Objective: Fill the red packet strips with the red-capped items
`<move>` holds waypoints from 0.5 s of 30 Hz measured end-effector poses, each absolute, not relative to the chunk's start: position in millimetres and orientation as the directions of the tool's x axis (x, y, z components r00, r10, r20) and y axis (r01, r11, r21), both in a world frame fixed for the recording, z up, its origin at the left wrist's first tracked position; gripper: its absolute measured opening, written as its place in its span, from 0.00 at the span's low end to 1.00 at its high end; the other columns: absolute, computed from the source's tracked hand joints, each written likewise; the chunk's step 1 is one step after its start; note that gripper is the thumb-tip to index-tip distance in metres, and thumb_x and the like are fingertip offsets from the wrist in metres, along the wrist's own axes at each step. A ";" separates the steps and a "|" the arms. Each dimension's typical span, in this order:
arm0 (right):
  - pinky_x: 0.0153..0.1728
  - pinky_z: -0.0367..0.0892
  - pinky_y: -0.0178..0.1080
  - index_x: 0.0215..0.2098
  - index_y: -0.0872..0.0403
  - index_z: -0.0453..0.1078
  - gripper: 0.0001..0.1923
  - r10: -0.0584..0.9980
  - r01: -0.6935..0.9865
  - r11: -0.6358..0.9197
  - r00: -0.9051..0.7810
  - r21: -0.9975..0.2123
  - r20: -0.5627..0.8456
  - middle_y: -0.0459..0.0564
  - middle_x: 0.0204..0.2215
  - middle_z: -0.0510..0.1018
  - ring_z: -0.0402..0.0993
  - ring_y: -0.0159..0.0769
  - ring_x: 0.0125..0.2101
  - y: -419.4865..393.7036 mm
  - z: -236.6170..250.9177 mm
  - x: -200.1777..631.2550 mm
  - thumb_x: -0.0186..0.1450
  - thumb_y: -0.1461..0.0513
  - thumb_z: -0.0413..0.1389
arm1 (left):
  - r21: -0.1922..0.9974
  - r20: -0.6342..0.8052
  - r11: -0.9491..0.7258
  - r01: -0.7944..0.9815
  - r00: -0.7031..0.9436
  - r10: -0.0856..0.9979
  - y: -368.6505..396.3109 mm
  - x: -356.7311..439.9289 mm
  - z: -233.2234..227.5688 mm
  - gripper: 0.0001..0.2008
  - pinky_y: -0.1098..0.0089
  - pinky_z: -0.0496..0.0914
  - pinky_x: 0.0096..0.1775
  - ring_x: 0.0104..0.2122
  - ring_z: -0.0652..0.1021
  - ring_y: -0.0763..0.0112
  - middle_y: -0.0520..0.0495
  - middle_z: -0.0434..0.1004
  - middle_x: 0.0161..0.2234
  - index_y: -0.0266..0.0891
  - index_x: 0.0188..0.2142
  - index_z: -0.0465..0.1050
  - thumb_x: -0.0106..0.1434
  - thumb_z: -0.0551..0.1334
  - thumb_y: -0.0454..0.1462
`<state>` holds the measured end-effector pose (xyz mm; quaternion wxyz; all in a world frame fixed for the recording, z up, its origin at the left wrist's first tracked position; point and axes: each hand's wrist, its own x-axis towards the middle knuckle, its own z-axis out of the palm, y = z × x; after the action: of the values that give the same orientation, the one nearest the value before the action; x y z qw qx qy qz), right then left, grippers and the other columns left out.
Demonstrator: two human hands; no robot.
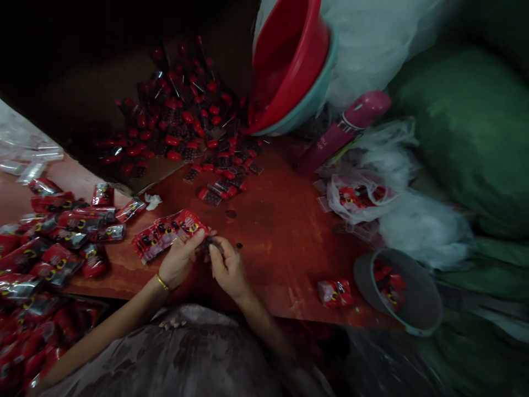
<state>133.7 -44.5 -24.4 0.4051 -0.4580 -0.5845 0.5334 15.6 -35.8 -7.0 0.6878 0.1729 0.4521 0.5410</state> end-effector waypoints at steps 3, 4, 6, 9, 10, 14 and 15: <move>0.13 0.55 0.27 0.40 0.54 0.63 0.13 0.973 0.069 -0.013 -0.229 -0.998 -0.028 0.40 0.20 0.67 0.58 0.22 0.12 -45.7 -25.6 126.8 0.67 0.54 0.45 | 0.786 -0.368 0.328 -0.525 0.030 0.929 -34.4 12.6 -6.4 0.17 0.77 0.60 0.17 0.15 0.65 0.80 0.53 0.68 0.18 0.34 0.32 0.77 0.49 0.67 0.46; 0.13 0.56 0.27 0.39 0.53 0.63 0.13 0.972 0.025 -0.046 -0.229 -0.999 -0.050 0.40 0.20 0.67 0.58 0.21 0.12 -46.1 -25.5 124.5 0.67 0.54 0.45 | 0.791 -0.364 0.343 -0.507 0.061 0.929 -33.8 10.7 -5.9 0.17 0.78 0.59 0.16 0.15 0.64 0.81 0.53 0.67 0.17 0.34 0.34 0.77 0.49 0.67 0.45; 0.13 0.58 0.28 0.38 0.53 0.62 0.13 0.963 -0.075 -0.118 -0.252 -0.990 -0.095 0.39 0.21 0.67 0.56 0.20 0.11 -46.7 -24.2 121.0 0.66 0.52 0.45 | 0.794 -0.361 0.369 -0.484 0.114 0.926 -32.2 6.1 -4.2 0.18 0.78 0.58 0.15 0.14 0.63 0.82 0.53 0.68 0.18 0.34 0.35 0.77 0.48 0.68 0.45; 0.13 0.58 0.28 0.37 0.53 0.62 0.13 0.964 -0.117 -0.136 -0.244 -0.984 -0.104 0.40 0.24 0.69 0.57 0.20 0.11 -47.7 -20.9 118.6 0.65 0.51 0.47 | 0.799 -0.335 0.351 -0.489 0.123 0.934 -30.1 1.0 -2.0 0.17 0.79 0.61 0.17 0.16 0.65 0.82 0.51 0.71 0.21 0.34 0.34 0.77 0.48 0.68 0.44; 0.13 0.57 0.27 0.37 0.53 0.62 0.13 0.970 -0.102 -0.117 -0.225 -0.988 -0.092 0.40 0.23 0.69 0.57 0.20 0.12 -48.0 -20.0 118.1 0.65 0.51 0.47 | 0.799 -0.325 0.339 -0.497 0.117 0.938 -29.9 0.7 -2.1 0.17 0.78 0.61 0.18 0.16 0.66 0.82 0.51 0.71 0.21 0.34 0.33 0.77 0.49 0.67 0.45; 0.13 0.57 0.27 0.35 0.53 0.62 0.14 0.983 -0.070 -0.087 -0.171 -0.994 -0.074 0.39 0.21 0.68 0.57 0.20 0.12 -48.1 -18.2 115.4 0.65 0.51 0.47 | 0.803 -0.315 0.336 -0.492 0.127 0.940 -33.9 6.3 -6.8 0.21 0.77 0.60 0.14 0.13 0.66 0.79 0.55 0.63 0.15 0.34 0.33 0.75 0.54 0.62 0.51; 0.13 0.56 0.27 0.35 0.53 0.62 0.14 0.984 -0.080 -0.096 -0.155 -0.992 -0.083 0.39 0.21 0.68 0.56 0.20 0.12 -47.8 -18.1 114.4 0.65 0.51 0.47 | 0.806 -0.316 0.342 -0.484 0.137 0.939 -35.7 8.4 -8.2 0.21 0.77 0.60 0.14 0.12 0.67 0.78 0.56 0.61 0.14 0.34 0.32 0.73 0.53 0.62 0.51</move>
<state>114.4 -47.8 -18.1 0.4590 -0.4605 -0.4911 0.5797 8.4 -35.7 -8.2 0.7035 0.2713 0.4195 0.5055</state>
